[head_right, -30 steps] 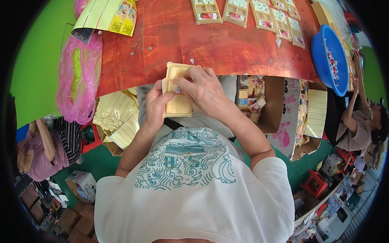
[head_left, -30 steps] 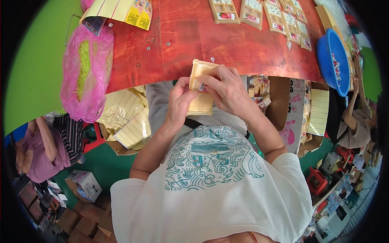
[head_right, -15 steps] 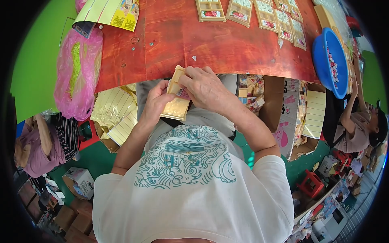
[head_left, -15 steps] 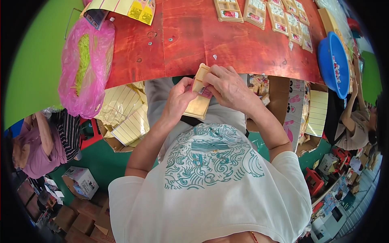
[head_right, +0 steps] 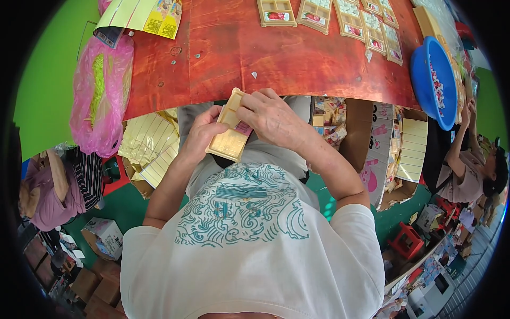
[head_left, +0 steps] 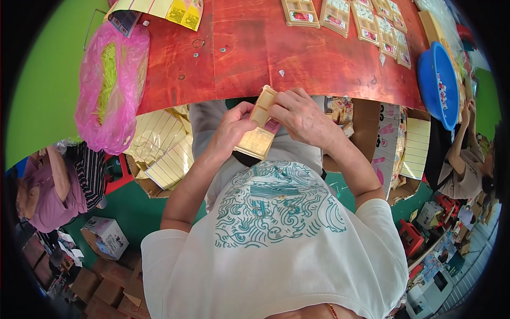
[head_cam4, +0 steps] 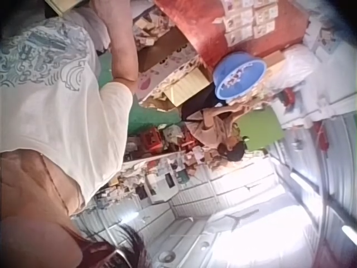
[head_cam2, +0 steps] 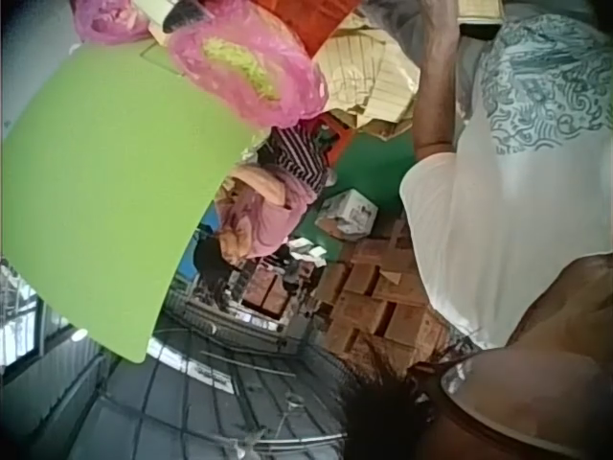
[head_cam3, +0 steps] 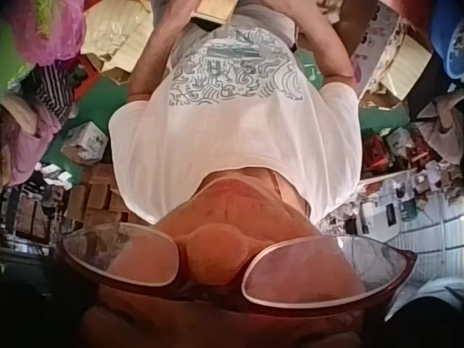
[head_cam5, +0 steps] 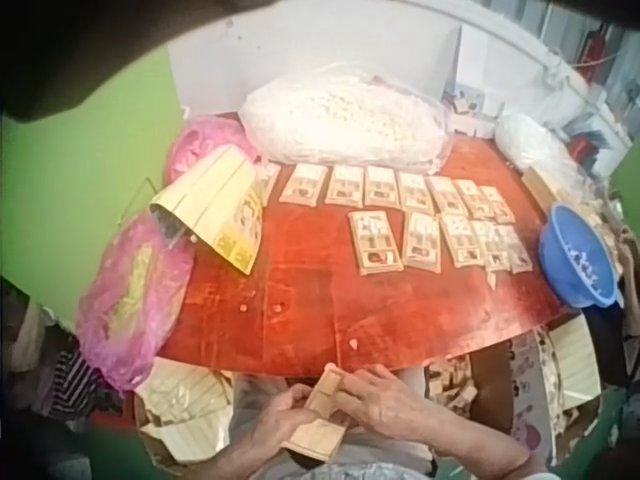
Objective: Manually packaging small stacks of paper goods into sleeves and applying labels at a workbench.
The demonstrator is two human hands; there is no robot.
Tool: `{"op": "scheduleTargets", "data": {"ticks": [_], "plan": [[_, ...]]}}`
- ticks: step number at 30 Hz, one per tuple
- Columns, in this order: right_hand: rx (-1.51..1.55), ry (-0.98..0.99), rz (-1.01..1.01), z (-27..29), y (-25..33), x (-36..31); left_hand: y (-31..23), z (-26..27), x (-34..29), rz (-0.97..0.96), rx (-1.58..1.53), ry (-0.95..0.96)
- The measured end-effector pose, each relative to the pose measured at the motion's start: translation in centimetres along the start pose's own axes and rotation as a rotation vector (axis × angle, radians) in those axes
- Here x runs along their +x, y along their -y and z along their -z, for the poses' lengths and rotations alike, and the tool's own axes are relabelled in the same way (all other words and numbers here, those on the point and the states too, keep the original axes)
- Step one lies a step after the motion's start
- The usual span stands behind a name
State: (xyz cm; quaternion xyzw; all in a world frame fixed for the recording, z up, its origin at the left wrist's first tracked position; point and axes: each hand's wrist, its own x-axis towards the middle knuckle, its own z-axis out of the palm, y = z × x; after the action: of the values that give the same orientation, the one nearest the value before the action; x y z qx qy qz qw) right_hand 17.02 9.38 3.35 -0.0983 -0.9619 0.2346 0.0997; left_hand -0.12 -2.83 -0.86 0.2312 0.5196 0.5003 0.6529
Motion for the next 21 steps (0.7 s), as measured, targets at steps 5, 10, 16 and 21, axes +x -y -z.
{"op": "scheduleTargets", "data": {"ticks": [5,10,16,21], "plan": [[-0.028,-0.11,0.042,0.2,0.2,-0.5,-0.7,0.0,-0.1,0.08,-0.093,0.021],[0.14,-0.116,-0.009,-0.8,0.1,-1.5,0.0,0.8,0.2,0.151,-0.191,0.101],[0.279,-0.176,-0.052,-1.8,0.1,-2.4,1.4,0.9,-0.1,0.084,-0.237,0.194],[0.312,-0.188,-0.069,-1.9,0.5,-2.8,1.4,0.5,-1.0,0.027,-0.247,0.282]]}}
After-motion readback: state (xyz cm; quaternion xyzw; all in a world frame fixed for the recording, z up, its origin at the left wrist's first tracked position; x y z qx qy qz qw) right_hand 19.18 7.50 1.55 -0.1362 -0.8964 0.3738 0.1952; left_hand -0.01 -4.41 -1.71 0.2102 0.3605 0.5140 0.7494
